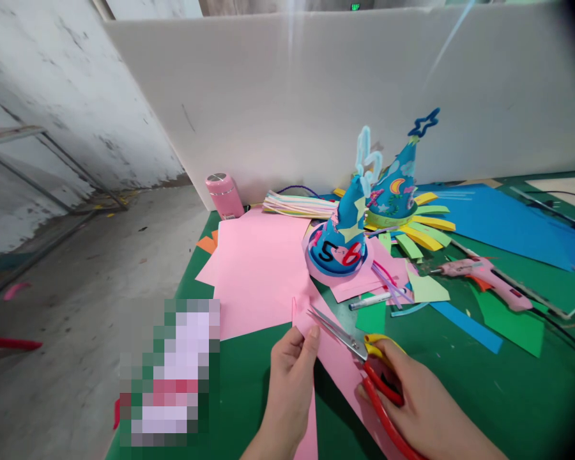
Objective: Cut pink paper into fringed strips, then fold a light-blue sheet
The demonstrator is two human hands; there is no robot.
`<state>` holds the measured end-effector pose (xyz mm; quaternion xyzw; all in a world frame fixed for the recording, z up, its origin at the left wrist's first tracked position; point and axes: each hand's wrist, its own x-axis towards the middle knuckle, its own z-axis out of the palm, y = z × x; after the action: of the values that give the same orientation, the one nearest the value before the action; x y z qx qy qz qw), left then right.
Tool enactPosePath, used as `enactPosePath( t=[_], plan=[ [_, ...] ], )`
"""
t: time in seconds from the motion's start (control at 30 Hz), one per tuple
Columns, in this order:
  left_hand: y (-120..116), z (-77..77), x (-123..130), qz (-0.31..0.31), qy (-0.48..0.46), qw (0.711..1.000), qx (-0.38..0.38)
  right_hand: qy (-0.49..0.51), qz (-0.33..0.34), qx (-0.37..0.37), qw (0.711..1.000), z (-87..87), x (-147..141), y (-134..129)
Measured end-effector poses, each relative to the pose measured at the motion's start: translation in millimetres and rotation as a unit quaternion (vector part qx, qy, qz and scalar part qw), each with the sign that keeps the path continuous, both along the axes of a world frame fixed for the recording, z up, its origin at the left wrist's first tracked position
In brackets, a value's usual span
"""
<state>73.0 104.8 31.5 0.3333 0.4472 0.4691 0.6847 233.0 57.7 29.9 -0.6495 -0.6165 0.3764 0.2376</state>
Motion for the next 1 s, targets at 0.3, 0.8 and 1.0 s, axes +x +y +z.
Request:
enactPosePath(
  t=[0.3,0.8,1.0],
  plan=[
    [1.6,3.4,0.2,-0.002,0.026,1.0,0.002,-0.005,0.006,-0.004,1.0,-1.4,1.5,-0.8],
    [0.0,-4.7,-1.2,0.041,0.011,0.999,-0.007,-0.034,-0.012,-0.006,0.999,2.2,-3.2,-1.2],
    [0.4,-5.2,-1.2,0.045,0.035,0.998,-0.005,-0.018,-0.014,-0.001,1.0,0.9,-3.1,-1.3]
  ],
)
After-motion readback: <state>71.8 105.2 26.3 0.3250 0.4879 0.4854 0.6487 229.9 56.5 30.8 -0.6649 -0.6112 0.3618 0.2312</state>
